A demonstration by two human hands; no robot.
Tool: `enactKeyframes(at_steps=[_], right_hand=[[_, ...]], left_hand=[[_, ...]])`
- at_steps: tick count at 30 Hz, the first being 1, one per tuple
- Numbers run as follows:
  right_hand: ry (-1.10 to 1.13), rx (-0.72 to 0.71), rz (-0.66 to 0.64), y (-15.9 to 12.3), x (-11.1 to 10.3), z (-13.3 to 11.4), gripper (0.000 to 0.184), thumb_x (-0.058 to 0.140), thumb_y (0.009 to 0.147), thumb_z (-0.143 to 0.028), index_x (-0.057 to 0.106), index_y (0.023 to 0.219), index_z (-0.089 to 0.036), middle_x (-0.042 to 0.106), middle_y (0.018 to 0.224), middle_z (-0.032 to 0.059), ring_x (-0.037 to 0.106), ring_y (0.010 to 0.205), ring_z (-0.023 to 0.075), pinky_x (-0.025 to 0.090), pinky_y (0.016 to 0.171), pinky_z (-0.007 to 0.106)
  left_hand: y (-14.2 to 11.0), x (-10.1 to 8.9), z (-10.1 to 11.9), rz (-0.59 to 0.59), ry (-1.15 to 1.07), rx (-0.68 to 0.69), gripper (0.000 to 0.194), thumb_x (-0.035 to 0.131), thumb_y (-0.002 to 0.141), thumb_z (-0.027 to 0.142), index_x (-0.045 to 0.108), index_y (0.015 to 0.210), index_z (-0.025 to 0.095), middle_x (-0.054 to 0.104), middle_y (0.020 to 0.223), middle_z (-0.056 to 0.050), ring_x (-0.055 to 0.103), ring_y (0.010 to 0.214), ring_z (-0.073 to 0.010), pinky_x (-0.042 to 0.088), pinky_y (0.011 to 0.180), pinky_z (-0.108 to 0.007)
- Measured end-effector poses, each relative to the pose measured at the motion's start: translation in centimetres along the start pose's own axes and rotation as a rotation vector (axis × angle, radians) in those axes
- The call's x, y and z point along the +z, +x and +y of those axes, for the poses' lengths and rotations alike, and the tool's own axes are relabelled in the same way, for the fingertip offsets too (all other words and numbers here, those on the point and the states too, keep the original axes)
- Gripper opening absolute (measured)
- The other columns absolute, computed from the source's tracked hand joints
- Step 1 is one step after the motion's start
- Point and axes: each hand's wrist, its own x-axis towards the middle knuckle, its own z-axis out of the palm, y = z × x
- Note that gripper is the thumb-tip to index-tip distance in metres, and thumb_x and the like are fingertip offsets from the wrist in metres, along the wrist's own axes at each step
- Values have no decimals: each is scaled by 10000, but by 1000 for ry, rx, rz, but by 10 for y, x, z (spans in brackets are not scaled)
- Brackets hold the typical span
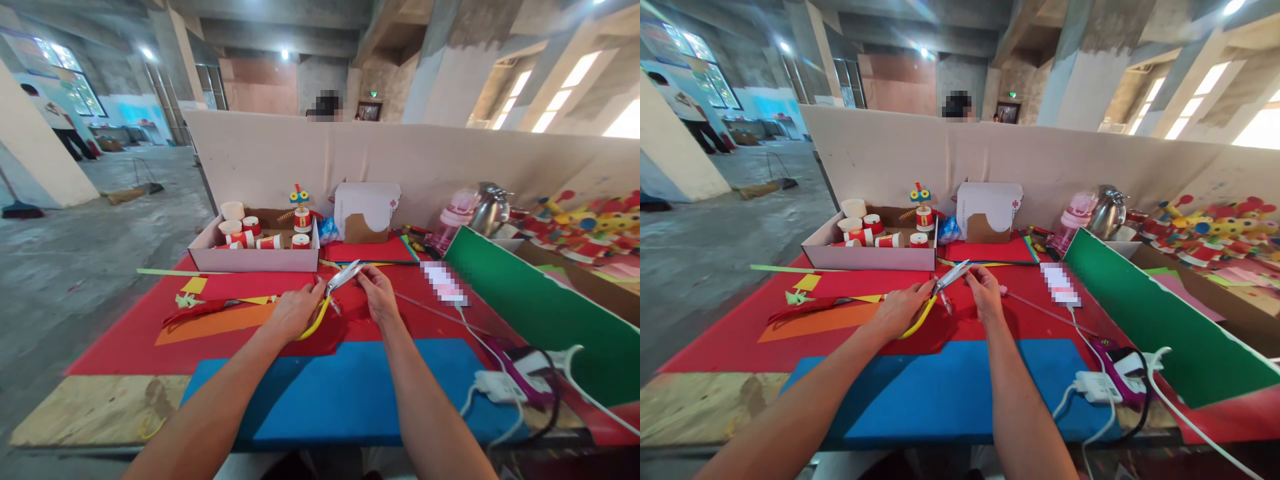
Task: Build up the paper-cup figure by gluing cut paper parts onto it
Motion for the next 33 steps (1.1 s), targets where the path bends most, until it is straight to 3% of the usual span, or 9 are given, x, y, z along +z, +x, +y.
enactKeyframes(at_steps=[18,33], right_hand=[[-55,14,-98,0,-3,2,249,799,540,-390,662,659,-219,637,664,-20,540,639,124,443,637,257],[-44,42,-87,-2,-2,1,305,814,513,-428,653,665,-218,629,674,-15,537,637,131,458,642,273]], left_hand=[[1,3,-3,-2,-23,13,463,324,925,277,306,1381,196,630,1056,-144,665,851,-289,509,684,-372],[0,0,-5,-22,-80,42,428,339,927,262,332,1349,189,651,1050,-142,668,875,-272,499,726,-358]])
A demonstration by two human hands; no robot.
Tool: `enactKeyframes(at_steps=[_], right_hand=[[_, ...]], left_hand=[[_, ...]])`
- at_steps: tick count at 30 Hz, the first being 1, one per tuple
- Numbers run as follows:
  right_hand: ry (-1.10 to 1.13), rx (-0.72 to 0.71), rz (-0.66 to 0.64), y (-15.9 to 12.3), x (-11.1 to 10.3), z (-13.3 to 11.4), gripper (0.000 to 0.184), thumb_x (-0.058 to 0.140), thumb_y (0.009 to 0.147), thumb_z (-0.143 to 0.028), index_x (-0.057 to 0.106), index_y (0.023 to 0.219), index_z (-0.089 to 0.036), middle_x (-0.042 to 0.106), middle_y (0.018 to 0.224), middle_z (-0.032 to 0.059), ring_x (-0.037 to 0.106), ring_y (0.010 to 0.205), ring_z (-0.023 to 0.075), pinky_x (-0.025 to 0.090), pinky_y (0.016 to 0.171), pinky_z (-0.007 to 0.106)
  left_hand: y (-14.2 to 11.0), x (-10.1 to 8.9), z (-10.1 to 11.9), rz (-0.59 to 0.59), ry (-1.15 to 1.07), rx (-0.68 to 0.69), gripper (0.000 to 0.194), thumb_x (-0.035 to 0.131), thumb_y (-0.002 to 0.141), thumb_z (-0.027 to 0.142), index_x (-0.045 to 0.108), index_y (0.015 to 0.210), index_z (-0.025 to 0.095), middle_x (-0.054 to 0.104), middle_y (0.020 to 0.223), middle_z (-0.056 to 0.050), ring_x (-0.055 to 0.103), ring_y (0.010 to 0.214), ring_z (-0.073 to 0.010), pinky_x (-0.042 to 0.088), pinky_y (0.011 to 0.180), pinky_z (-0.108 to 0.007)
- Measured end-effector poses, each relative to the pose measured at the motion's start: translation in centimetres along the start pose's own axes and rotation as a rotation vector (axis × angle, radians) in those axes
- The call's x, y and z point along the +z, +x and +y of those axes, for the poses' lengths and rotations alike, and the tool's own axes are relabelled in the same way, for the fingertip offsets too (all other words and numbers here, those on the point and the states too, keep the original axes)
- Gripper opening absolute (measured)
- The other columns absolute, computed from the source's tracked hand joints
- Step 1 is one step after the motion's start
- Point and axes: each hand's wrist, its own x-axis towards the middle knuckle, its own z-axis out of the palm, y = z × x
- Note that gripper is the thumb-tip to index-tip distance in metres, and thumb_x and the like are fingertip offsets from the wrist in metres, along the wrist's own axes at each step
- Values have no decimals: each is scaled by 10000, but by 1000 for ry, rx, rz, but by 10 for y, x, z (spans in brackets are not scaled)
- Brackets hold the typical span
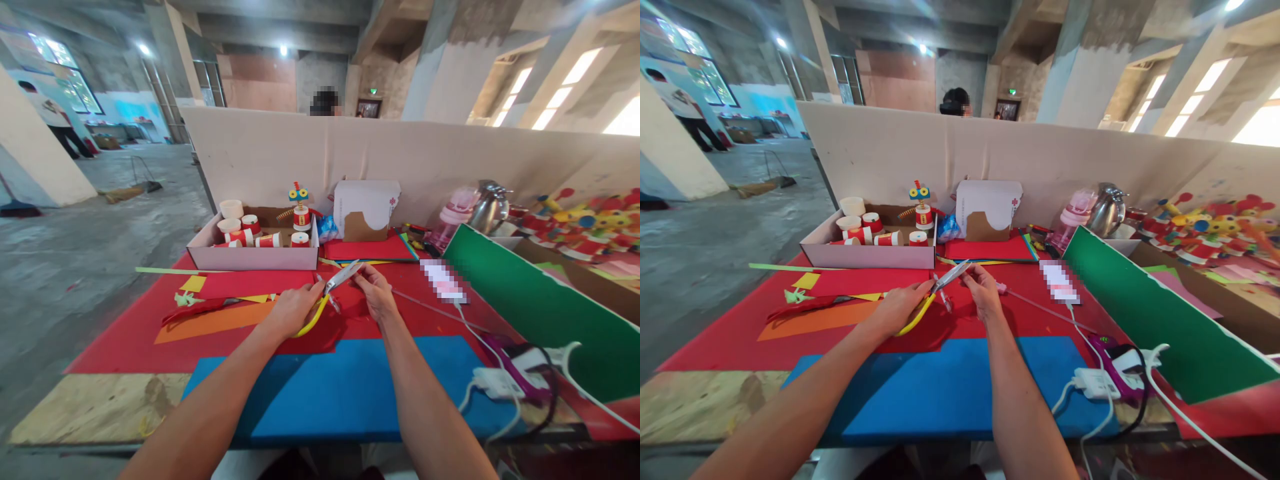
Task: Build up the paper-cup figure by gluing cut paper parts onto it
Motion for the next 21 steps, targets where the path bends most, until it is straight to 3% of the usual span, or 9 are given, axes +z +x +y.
enactKeyframes(at_steps=[21], right_hand=[[5,26,-12,0,-2,0,335,822,510,-454,664,690,-220,639,688,-12,540,638,131,465,651,276]], left_hand=[[-1,0,0,5,-29,10,412,347,930,265,343,1337,198,647,1069,-143,657,914,-257,484,745,-329]])
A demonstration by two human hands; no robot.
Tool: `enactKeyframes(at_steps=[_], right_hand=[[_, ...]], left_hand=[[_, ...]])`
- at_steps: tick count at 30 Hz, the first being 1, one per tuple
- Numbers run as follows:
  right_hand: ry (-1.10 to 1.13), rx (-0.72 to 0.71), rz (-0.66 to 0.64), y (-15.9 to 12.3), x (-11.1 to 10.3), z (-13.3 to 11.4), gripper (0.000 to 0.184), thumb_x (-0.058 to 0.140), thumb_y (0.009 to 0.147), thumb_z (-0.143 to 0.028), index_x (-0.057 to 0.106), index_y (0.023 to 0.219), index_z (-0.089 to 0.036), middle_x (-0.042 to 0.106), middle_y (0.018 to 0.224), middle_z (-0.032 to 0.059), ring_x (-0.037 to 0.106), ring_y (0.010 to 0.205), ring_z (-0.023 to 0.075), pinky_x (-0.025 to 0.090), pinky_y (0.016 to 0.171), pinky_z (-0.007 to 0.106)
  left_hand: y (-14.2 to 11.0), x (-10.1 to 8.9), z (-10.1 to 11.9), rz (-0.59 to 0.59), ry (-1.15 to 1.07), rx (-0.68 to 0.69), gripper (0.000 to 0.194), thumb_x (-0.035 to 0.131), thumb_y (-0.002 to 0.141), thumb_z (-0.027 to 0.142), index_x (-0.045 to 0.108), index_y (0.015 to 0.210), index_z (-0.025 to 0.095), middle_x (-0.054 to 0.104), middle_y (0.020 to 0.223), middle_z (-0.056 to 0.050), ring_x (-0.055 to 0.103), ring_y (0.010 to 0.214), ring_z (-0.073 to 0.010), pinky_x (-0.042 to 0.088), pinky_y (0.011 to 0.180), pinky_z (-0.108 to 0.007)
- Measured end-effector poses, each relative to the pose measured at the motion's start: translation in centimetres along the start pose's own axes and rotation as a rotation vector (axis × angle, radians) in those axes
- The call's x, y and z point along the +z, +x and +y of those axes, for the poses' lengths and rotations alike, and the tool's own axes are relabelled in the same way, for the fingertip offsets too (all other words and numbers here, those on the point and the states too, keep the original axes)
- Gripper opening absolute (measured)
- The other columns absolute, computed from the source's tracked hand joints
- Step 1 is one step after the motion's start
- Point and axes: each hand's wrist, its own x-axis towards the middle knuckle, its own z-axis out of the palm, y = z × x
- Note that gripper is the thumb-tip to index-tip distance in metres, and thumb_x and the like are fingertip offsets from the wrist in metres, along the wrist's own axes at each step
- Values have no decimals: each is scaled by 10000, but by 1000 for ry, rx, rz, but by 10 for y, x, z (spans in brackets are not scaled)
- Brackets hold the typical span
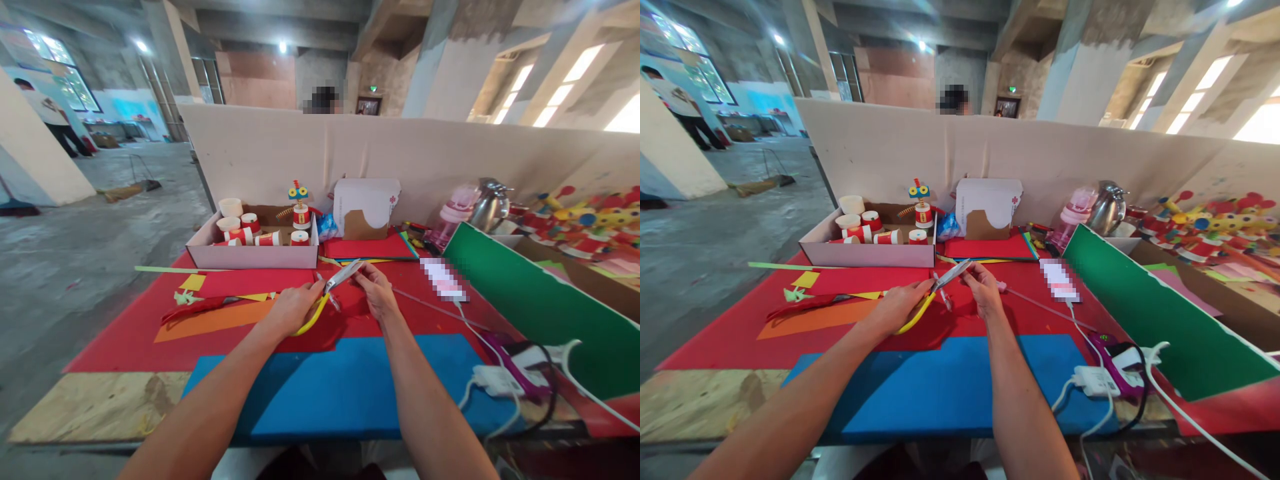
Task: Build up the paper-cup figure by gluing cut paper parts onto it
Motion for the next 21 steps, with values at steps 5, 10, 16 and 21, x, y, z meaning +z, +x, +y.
enactKeyframes(at_steps=[5,10,16,21], right_hand=[[-4,1,-1,-1,0,-1,335,823,508,-456,661,690,-225,639,695,-14,539,633,132,465,647,276],[13,12,-5,-1,1,-2,350,831,487,-463,662,677,-223,633,685,-20,521,614,118,460,638,264],[-2,12,-4,-1,0,-1,342,825,496,-461,659,672,-219,625,674,-23,514,604,114,456,639,264],[-1,9,-4,0,0,-1,338,824,498,-461,659,668,-220,632,687,-20,514,606,115,455,638,264]], left_hand=[[0,-1,0,-21,-2,-8,424,351,927,263,336,1347,208,655,1034,-129,653,930,-251,481,750,-312],[0,0,-2,-6,-18,13,445,374,903,216,338,1346,214,652,1068,-118,647,941,-245,480,759,-313],[0,0,-2,-23,-8,0,429,363,916,236,338,1343,220,649,1077,-123,646,947,-240,480,765,-310],[0,-1,-2,-14,-27,12,415,363,921,240,348,1335,220,649,1090,-123,651,942,-248,480,758,-317]])
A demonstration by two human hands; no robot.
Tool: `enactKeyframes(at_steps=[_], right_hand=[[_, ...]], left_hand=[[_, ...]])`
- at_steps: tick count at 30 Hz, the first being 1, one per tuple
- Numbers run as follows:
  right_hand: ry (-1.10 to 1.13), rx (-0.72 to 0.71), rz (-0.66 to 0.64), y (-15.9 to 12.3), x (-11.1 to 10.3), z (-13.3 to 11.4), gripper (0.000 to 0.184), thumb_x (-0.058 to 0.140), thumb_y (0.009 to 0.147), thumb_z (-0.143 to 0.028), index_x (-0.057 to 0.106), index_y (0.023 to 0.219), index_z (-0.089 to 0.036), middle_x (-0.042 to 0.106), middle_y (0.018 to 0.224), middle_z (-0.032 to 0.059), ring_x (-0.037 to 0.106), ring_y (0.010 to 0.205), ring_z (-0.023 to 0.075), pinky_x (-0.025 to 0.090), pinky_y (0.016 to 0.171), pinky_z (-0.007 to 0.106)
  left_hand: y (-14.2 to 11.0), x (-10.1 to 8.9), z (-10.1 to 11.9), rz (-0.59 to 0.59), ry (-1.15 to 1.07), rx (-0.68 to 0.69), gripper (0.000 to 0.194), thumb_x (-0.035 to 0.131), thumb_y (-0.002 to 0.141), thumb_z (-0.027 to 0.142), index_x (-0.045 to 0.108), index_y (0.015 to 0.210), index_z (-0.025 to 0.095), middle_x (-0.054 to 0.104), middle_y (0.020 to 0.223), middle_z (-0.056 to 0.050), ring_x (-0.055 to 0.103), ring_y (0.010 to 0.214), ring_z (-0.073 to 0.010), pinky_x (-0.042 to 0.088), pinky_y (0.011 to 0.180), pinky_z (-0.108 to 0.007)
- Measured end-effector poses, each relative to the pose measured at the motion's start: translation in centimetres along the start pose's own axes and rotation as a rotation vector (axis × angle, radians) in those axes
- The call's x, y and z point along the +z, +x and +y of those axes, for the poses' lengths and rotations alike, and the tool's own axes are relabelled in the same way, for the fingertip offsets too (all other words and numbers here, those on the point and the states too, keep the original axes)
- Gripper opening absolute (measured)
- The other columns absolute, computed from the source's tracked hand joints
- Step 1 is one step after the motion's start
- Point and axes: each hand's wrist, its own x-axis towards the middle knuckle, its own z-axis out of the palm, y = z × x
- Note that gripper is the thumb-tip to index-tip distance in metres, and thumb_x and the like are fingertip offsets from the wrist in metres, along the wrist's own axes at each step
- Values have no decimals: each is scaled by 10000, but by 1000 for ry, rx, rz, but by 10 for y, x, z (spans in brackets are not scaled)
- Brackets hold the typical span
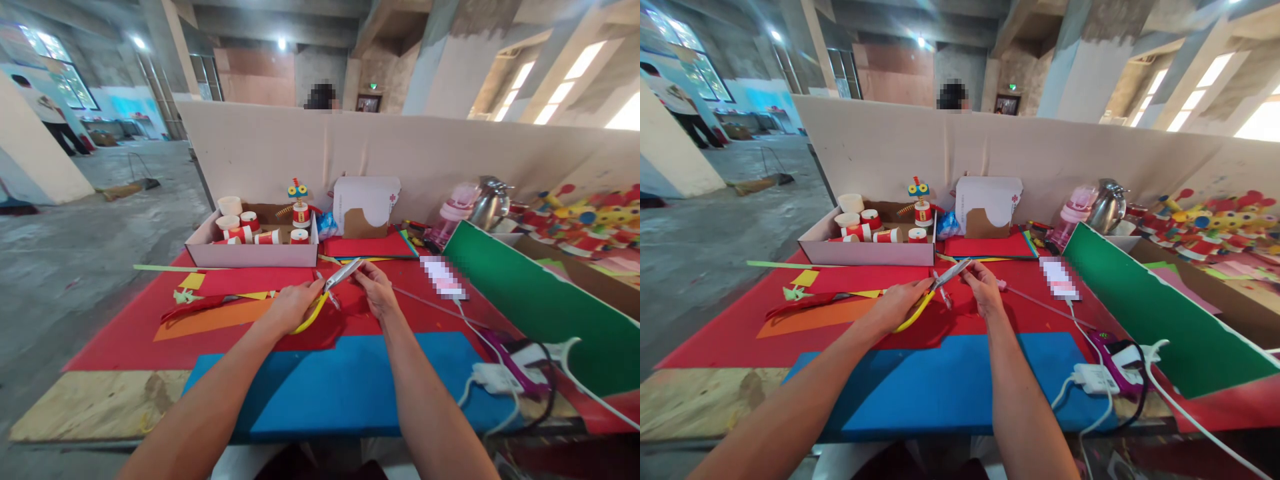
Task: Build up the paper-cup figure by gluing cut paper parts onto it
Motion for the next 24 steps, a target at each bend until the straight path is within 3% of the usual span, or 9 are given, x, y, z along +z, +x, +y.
enactKeyframes(at_steps=[24], right_hand=[[41,36,5,1,-3,0,325,840,487,-409,702,706,-213,670,719,-10,546,632,111,474,664,252]], left_hand=[[0,-1,-3,11,4,10,393,353,918,253,407,1303,199,656,1106,-120,655,914,-258,485,723,-319]])
